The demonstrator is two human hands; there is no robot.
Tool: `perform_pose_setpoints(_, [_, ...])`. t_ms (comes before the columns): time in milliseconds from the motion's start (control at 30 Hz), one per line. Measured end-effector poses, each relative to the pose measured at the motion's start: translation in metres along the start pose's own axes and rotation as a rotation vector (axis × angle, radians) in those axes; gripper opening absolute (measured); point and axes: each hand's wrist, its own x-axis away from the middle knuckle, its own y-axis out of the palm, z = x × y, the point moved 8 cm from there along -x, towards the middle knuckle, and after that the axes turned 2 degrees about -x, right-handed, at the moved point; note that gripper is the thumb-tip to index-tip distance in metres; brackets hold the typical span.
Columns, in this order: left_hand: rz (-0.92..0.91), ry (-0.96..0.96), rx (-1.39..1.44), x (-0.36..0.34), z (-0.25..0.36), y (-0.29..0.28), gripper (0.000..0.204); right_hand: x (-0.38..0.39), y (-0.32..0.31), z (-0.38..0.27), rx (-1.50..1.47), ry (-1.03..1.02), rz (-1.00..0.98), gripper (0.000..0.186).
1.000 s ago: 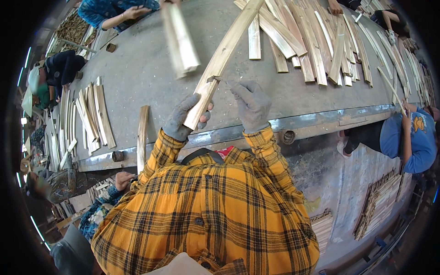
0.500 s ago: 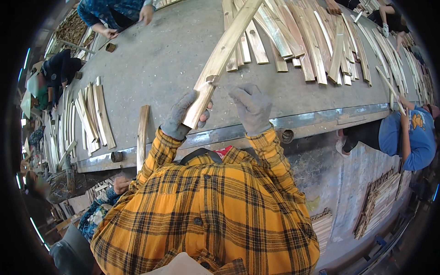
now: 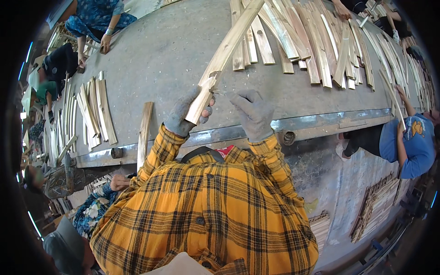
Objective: The person uses a small knife to carve and shape wooden planks on a metal table. They repeatedly pick up planks, scrape the surface to remove imperfections, and place the finished pieces into a pile. The task involves continuous manual shaping of multiple wooden items.
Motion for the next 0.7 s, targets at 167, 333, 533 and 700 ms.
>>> perform_pose_setpoints(167, [0.028, -0.014, -0.044, 0.001, 0.001, -0.001, 0.051, -0.008, -0.003, 0.005, -0.036, 0.063, 0.038, 0.029])
perform_pose_setpoints(333, [0.028, 0.022, -0.077, 0.003, 0.008, 0.005, 0.049, -0.004, 0.011, -0.009, -0.045, -0.027, -0.128, 0.020])
perform_pose_setpoints(533, [0.159, 0.042, -0.474, 0.008, 0.027, -0.022, 0.050, -0.006, -0.009, 0.073, -0.679, 0.750, 0.031, 0.015])
perform_pose_setpoints(700, [0.111, -0.052, -0.547, 0.030, 0.038, -0.064, 0.049, -0.071, -0.088, 0.172, -0.726, 0.695, 0.515, 0.040])
